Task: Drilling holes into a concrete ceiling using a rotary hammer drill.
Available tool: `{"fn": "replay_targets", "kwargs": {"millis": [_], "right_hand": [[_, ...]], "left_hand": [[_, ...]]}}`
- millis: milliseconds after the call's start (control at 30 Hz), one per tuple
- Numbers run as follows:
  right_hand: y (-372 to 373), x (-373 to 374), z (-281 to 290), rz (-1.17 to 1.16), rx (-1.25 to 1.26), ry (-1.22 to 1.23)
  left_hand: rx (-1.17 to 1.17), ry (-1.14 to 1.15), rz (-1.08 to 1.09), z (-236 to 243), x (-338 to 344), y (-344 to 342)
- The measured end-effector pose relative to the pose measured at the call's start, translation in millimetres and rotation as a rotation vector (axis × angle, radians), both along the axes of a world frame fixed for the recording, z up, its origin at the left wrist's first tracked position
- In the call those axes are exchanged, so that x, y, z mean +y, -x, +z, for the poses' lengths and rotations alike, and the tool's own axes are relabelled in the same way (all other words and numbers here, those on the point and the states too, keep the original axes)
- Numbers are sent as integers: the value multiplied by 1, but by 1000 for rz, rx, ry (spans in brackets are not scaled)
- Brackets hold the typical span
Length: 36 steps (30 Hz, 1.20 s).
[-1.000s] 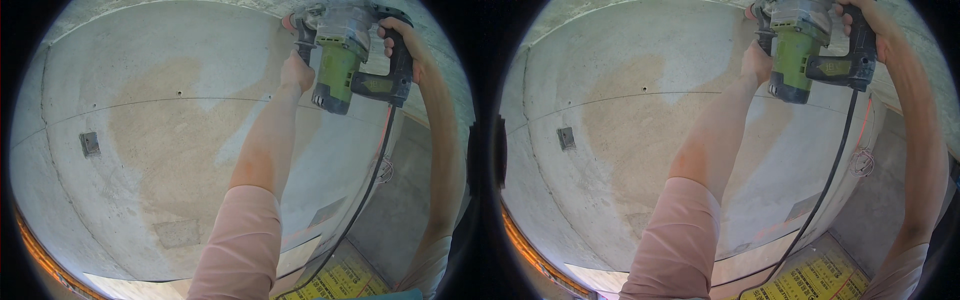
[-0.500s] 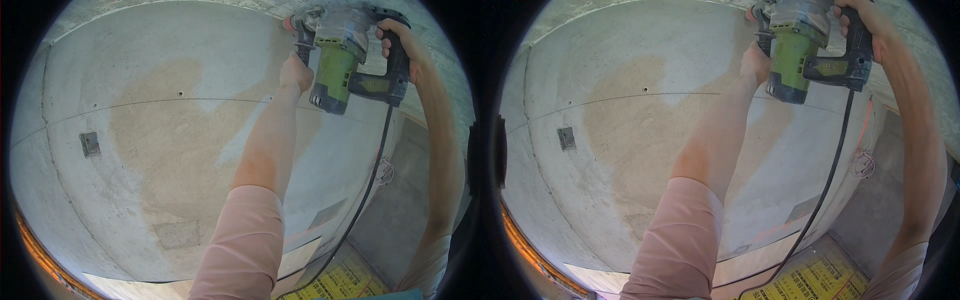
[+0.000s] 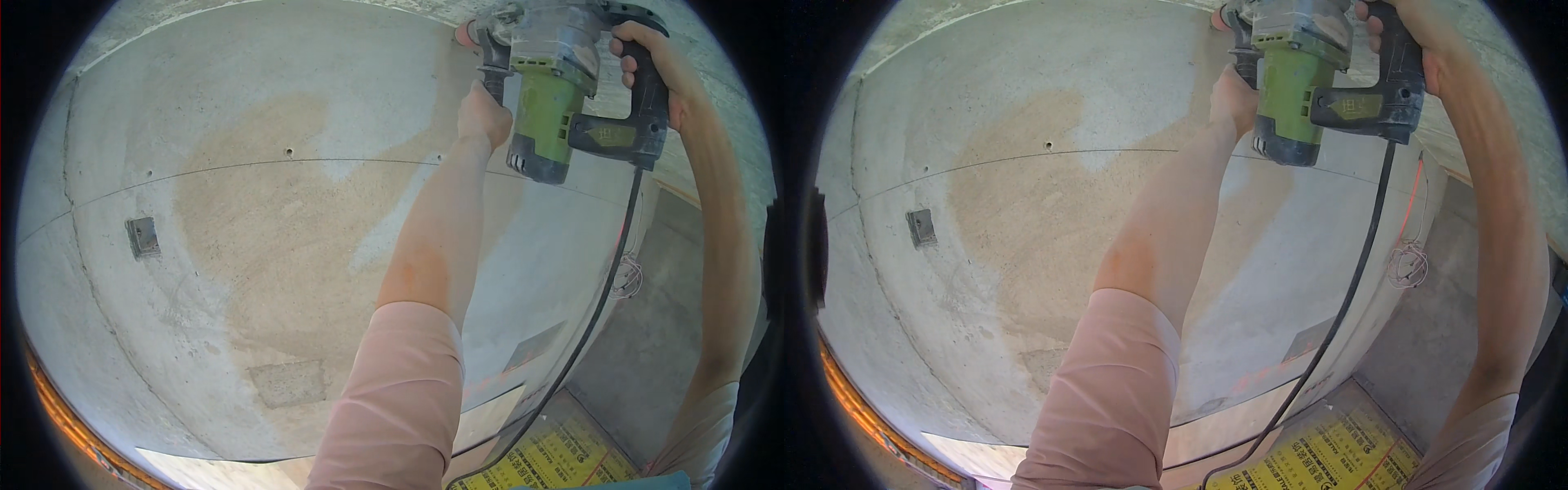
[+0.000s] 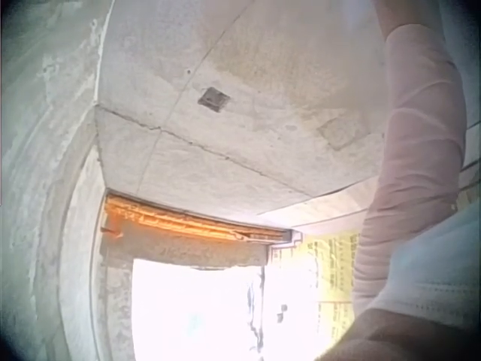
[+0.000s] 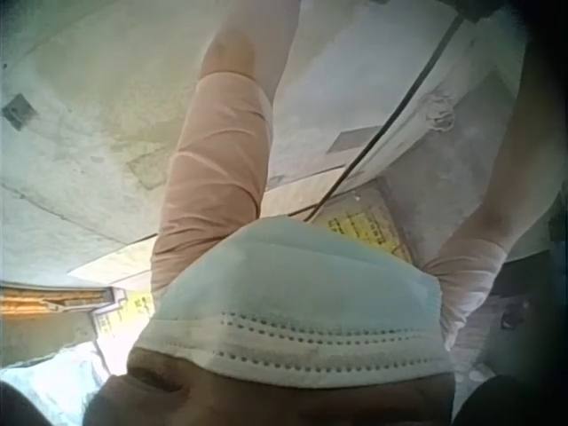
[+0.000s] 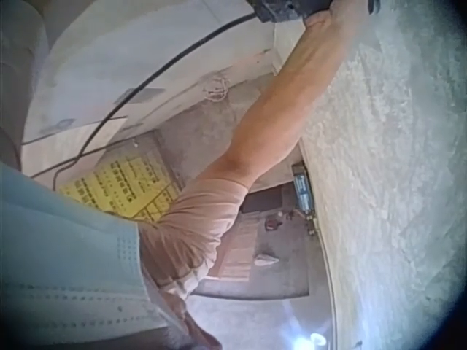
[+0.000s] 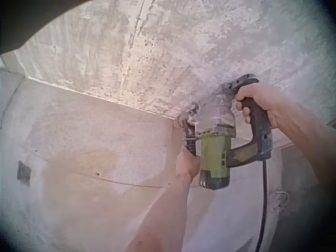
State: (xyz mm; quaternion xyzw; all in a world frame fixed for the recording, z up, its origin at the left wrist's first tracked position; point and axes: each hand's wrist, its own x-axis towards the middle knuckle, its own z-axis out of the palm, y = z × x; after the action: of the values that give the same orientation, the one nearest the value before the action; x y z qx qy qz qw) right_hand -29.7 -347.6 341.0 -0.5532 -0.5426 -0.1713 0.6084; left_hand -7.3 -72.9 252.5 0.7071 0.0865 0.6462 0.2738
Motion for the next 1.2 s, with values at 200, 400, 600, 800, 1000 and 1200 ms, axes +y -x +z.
{"fn": "replay_targets", "kwargs": {"millis": [200,400,600,800,1000,1200], "right_hand": [[0,1,-3,-44,3,-39],[-2,-1,3,74,22,-83],[-14,-11,13,87,143,38],[-9,-19,18,143,213,84],[11,-41,10,101,190,49],[37,-59,2,146,64,32]], "left_hand": [[-18,-18,17,-1,4,-5],[-2,1,37,-1,-5,-1],[84,67,51,-11,2,-10],[64,124,92,-18,-8,-8],[96,94,237,-15,-37,17],[103,111,274,-22,-69,32]]}}
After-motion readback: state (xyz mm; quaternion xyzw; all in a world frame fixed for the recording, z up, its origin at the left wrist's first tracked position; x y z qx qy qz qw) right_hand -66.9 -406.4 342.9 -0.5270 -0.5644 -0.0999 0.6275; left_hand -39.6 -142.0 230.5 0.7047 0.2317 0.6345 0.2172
